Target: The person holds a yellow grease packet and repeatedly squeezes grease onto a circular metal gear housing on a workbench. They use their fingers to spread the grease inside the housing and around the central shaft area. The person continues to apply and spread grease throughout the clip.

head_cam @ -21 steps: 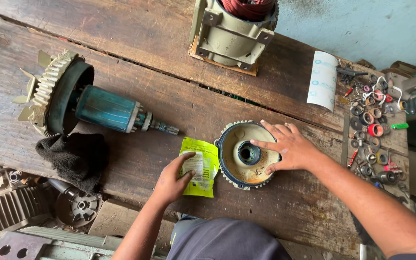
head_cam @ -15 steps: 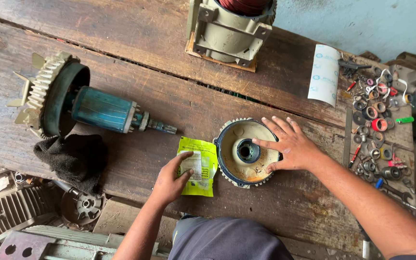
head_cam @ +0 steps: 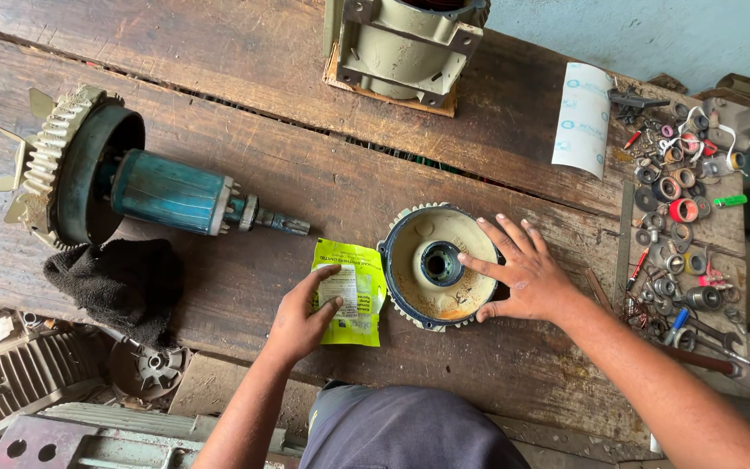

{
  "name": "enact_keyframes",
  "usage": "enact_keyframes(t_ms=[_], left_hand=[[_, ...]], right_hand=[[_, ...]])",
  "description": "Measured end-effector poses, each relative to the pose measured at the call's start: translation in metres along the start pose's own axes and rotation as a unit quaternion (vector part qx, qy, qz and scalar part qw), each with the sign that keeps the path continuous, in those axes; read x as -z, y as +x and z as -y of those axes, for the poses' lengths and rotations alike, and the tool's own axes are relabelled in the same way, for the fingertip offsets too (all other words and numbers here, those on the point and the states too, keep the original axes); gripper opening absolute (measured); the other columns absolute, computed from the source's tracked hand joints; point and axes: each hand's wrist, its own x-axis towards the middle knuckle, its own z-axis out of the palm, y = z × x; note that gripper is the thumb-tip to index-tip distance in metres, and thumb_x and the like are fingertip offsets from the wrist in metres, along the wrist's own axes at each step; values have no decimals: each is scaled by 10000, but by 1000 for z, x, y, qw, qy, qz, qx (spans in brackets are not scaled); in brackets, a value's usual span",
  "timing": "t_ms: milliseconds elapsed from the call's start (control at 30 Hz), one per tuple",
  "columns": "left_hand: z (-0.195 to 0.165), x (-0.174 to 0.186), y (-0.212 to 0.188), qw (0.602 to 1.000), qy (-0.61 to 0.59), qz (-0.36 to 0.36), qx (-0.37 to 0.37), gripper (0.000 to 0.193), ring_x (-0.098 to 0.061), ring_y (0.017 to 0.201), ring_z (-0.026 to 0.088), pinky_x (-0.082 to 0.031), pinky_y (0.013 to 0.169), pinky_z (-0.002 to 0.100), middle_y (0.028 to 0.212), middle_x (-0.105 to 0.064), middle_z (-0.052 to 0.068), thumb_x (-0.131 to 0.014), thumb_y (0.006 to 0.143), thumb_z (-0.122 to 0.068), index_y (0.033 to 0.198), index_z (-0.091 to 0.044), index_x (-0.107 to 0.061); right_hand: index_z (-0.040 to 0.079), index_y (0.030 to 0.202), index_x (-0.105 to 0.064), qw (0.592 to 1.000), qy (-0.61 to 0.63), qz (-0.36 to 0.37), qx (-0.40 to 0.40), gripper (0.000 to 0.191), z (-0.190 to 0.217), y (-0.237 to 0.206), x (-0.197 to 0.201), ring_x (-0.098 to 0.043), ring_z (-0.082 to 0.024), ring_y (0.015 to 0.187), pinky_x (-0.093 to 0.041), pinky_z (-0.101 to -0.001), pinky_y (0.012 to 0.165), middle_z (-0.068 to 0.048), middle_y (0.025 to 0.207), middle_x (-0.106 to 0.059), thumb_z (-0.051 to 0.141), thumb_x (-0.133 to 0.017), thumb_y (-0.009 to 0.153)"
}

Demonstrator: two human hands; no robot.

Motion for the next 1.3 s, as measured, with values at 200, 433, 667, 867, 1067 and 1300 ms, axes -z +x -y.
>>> enact_keyframes(t_ms=[200, 433, 667, 867, 1067, 1300], left_hand=[[5, -7, -6, 1000, 13, -11, 12, 532, -659, 1239, 305, -504, 1023, 401, 1341, -676, 145, -718, 870, -157, 1385, -148, -585], [8, -36, -27, 999, -3, -37, 34, 575, -670, 1229, 272, -500, 1040, 375, 1323, -688, 156, -738, 855, -174, 1408, -147, -581], [6, -65, -55, 993, -96, -57, 48, 698, -555, 1353, 205, -414, 1117, 341, 1450, -616, 109, -734, 805, -34, 1463, -144, -530], [3, -93, -68, 976, -200, -85, 28, 816, -490, 1400, 216, -397, 1140, 340, 1529, -531, 101, -668, 788, 74, 1544, -125, -438], [-2, -82, -67, 973, -220, -60, -20, 917, -382, 1480, 218, -307, 1189, 337, 1605, -421, 115, -640, 755, 135, 1587, -99, -336], [-2, -72, -58, 980, -193, -41, 3, 905, -402, 1468, 219, -322, 1186, 338, 1592, -434, 119, -645, 774, 100, 1588, -111, -310]], right_hand=[[570, 1489, -406, 999, 23, -46, -6, 1107, 4, -9, -31, -21, -381, 1521, -15, -643, 1207, -83, 1708, -62, 887, -684, 466], [465, 1437, -507, 970, 101, -221, 33, 983, 9, -25, -64, -100, -435, 1531, -70, -682, 1198, -136, 1670, -180, 915, -568, 565], [378, 1417, -597, 941, 141, -303, 62, 911, 11, -33, -79, -190, -475, 1533, -119, -715, 1191, -178, 1655, -285, 907, -495, 683], [265, 1403, -652, 917, 181, -349, 59, 909, 17, -44, -85, -228, -482, 1536, -134, -740, 1197, -185, 1645, -348, 890, -475, 768], [209, 1360, -678, 911, 173, -372, 27, 900, 29, -45, -77, -245, -478, 1527, -126, -749, 1185, -192, 1626, -372, 860, -489, 767], [195, 1343, -689, 902, 177, -393, -31, 874, 64, -44, -71, -252, -469, 1525, -142, -754, 1169, -194, 1617, -378, 845, -522, 783]])
